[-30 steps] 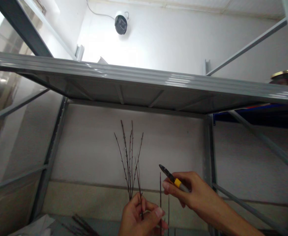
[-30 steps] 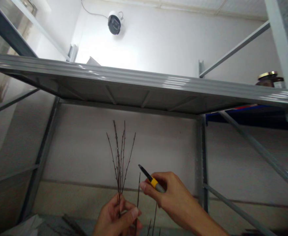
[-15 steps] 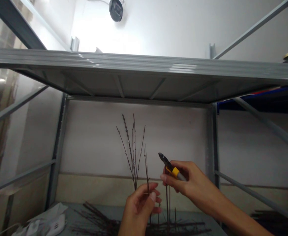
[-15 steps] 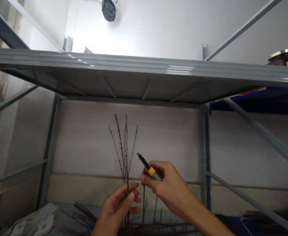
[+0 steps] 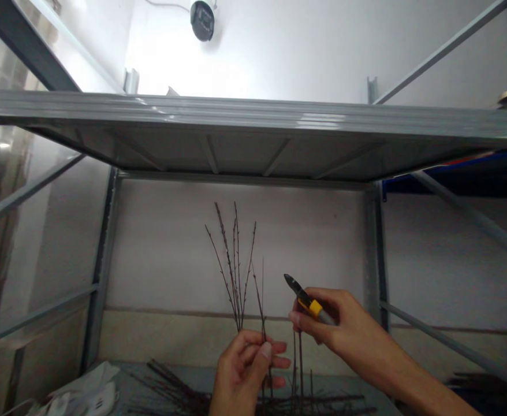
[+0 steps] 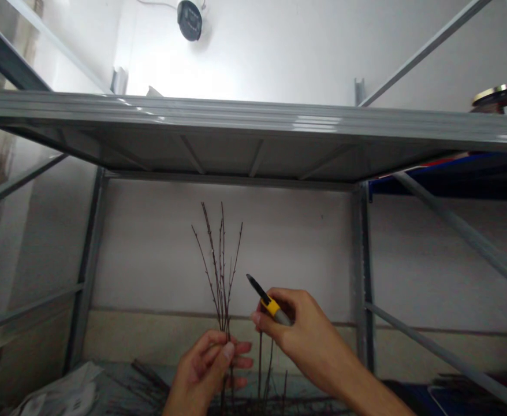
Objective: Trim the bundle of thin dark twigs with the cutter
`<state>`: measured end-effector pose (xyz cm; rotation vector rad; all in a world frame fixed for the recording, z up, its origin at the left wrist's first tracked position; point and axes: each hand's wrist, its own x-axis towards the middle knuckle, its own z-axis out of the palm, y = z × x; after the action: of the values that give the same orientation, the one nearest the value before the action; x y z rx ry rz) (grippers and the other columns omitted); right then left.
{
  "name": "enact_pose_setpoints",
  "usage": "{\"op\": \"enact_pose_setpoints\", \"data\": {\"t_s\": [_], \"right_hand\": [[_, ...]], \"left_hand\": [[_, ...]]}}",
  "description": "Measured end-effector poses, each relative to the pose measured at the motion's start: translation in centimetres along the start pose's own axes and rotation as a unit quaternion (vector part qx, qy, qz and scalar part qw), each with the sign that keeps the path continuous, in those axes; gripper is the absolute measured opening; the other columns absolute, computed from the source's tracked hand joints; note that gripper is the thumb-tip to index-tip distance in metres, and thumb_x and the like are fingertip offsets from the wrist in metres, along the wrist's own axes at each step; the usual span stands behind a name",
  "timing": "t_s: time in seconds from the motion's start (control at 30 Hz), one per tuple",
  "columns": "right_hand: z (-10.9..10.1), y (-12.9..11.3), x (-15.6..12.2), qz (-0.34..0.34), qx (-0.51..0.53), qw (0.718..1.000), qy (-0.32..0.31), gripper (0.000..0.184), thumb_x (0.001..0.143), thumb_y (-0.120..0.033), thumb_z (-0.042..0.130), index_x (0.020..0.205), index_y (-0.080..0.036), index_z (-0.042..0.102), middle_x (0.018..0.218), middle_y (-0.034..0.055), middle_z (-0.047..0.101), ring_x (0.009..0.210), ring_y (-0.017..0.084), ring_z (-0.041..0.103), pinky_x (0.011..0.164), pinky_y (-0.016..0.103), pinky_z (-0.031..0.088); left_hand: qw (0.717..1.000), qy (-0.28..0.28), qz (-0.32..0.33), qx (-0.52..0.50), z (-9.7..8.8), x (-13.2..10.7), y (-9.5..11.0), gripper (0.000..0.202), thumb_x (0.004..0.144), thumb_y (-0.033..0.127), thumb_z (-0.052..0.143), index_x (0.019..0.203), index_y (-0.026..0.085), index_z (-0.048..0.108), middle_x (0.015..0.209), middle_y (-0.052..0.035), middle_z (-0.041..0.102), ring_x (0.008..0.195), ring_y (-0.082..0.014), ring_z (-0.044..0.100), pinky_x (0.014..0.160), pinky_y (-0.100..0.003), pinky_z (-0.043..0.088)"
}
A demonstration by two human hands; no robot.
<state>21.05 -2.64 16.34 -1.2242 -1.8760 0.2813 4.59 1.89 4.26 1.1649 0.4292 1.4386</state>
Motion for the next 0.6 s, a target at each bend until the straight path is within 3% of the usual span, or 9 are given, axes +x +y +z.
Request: {"op": "enact_pose_setpoints", "data": {"t_s": [0.17, 0.37, 0.6], "right_hand": [[0.0, -0.3, -0.4, 0.01, -0.011, 1.0, -0.006, 0.015, 0.084, -0.033, 0.063, 0.076, -0.021, 0.066, 0.071, -0.0007, 0.065, 0.064, 0.018, 0.057, 0.062, 0.032, 0.043], [0.0, 0.2, -0.7, -0.016, -0.063, 0.998, 0.018, 0.015, 0.085, -0.032, 0.063, 0.077, -0.022, 0.069, 0.075, 0.0014, 0.07, 0.076, 0.022, 0.064, 0.072, 0.033, 0.046], [0.4, 2.2, -1.2, -0.044, -0.168, 0.984, 0.041, 0.019, 0.087, -0.031, 0.06, 0.091, -0.021, 0.075, 0.084, 0.0063, 0.077, 0.082, 0.026, 0.069, 0.076, 0.035, 0.051]], "left_hand": [[0.999, 0.032, 0.007, 0.016, -0.2, -0.2, -0.1, 0.048, 0.067, 0.055, 0.086, 0.088, 0.013, 0.077, 0.078, -0.0096, 0.081, 0.07, -0.0224, 0.074, 0.065, -0.034, 0.061], [1.0, 0.011, -0.028, -0.005, -0.4, -0.3, 0.0, 0.048, 0.069, 0.06, 0.082, 0.079, 0.02, 0.058, 0.093, -0.0154, 0.085, 0.083, -0.0293, 0.08, 0.074, -0.038, 0.059], [0.998, -0.031, -0.026, -0.049, -0.5, -0.3, -1.2, 0.046, 0.072, 0.057, 0.081, 0.078, 0.021, 0.053, 0.097, -0.0138, 0.083, 0.082, -0.0234, 0.077, 0.075, -0.038, 0.058]]}}
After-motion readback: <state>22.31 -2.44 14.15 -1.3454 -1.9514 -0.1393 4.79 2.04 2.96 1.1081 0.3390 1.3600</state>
